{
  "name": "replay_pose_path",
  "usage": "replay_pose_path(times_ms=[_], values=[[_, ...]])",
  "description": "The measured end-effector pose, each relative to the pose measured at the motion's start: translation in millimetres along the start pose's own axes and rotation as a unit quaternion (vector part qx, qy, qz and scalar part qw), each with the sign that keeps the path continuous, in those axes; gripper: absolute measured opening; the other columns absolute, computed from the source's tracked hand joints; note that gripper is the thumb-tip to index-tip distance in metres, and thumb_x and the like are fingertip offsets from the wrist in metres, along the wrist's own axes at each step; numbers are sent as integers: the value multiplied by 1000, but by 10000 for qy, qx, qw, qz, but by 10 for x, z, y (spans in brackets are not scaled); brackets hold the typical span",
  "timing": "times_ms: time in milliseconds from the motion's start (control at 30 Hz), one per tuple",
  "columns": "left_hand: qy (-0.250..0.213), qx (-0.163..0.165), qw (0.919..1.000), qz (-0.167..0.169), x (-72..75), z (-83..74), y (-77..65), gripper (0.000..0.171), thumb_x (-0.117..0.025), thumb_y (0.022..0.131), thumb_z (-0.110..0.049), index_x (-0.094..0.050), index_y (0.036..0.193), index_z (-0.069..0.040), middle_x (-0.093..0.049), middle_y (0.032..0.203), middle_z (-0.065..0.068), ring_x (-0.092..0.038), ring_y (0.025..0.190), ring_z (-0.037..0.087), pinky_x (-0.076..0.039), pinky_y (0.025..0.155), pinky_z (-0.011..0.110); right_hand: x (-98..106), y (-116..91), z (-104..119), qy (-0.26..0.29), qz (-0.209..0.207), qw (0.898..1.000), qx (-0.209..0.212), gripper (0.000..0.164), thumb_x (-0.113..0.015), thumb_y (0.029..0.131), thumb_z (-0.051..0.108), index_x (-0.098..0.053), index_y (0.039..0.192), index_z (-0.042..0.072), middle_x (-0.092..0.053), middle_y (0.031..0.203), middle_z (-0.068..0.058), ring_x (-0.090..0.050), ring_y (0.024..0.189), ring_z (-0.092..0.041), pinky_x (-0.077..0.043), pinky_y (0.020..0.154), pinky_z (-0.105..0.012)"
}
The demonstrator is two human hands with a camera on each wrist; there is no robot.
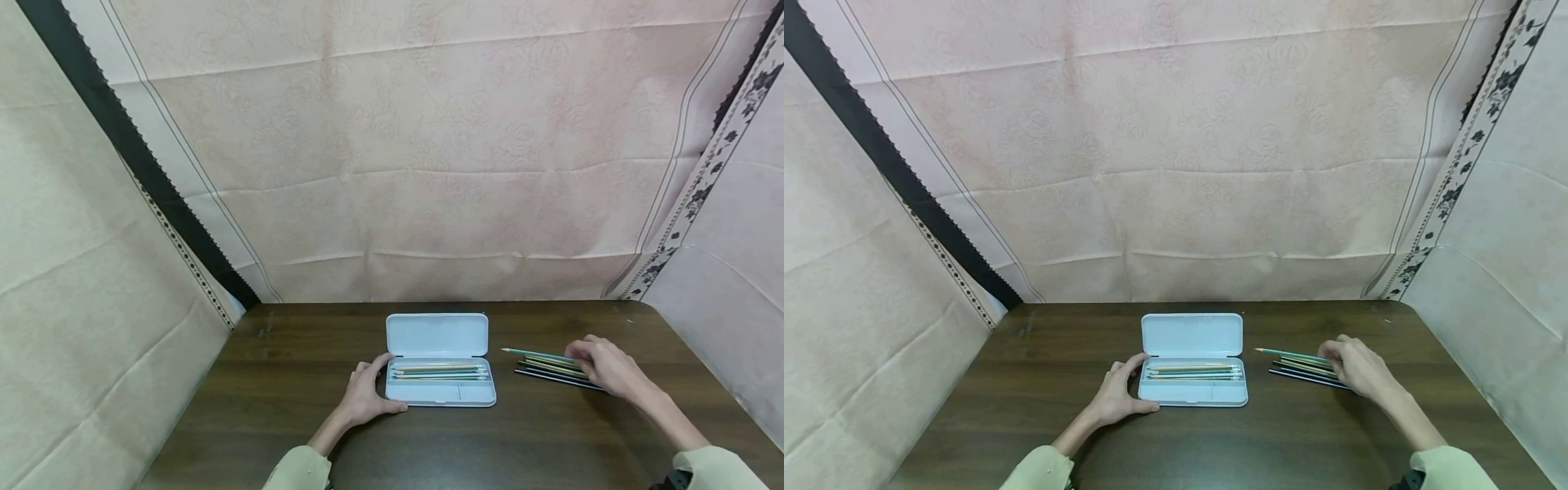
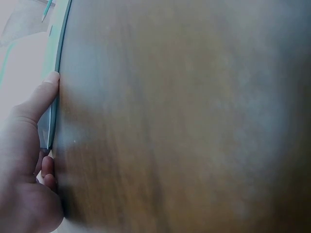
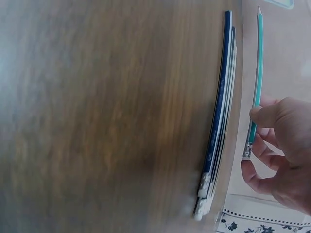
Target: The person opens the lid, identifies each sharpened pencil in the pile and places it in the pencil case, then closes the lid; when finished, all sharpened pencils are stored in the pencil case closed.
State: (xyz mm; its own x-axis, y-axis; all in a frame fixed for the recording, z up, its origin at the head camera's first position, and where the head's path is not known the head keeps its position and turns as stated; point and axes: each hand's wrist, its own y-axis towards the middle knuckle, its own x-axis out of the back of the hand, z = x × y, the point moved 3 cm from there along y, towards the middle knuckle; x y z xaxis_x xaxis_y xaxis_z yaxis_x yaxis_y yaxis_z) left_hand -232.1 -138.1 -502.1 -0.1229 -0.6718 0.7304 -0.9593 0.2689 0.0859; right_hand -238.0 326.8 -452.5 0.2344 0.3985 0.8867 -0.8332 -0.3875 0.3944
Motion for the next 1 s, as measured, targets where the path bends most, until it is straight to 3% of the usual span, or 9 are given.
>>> replay_pose_path(times_ms=[433,800,1000], values=[[-21,-17,10000,-33,3,-9,-2,95,-92,67,-46,-48,145,-19,-50,119,12,-42,109,29,-41,83,47,-82,65,162,81,8,9998,180,27,-72,78,-7,-72,92,15,-59,85,10,-59,76,-13,-47,58,-38],[29,-32,10000,-29,-4,2,-2,95,-92,67,-47,-47,146,-19,-51,119,12,-43,109,29,-41,83,46,-125,152,334,143,-9,9994,324,28,-72,78,-7,-73,94,16,-61,85,6,-60,76,-12,-47,56,-38],[23,-25,10000,-19,-4,3,2,95,-91,67,-48,-47,146,-19,-51,121,12,-42,110,29,-41,83,47,-177,199,427,271,178,9991,270,28,-72,79,-8,-73,97,14,-60,85,3,-53,73,-10,-45,56,-35]])
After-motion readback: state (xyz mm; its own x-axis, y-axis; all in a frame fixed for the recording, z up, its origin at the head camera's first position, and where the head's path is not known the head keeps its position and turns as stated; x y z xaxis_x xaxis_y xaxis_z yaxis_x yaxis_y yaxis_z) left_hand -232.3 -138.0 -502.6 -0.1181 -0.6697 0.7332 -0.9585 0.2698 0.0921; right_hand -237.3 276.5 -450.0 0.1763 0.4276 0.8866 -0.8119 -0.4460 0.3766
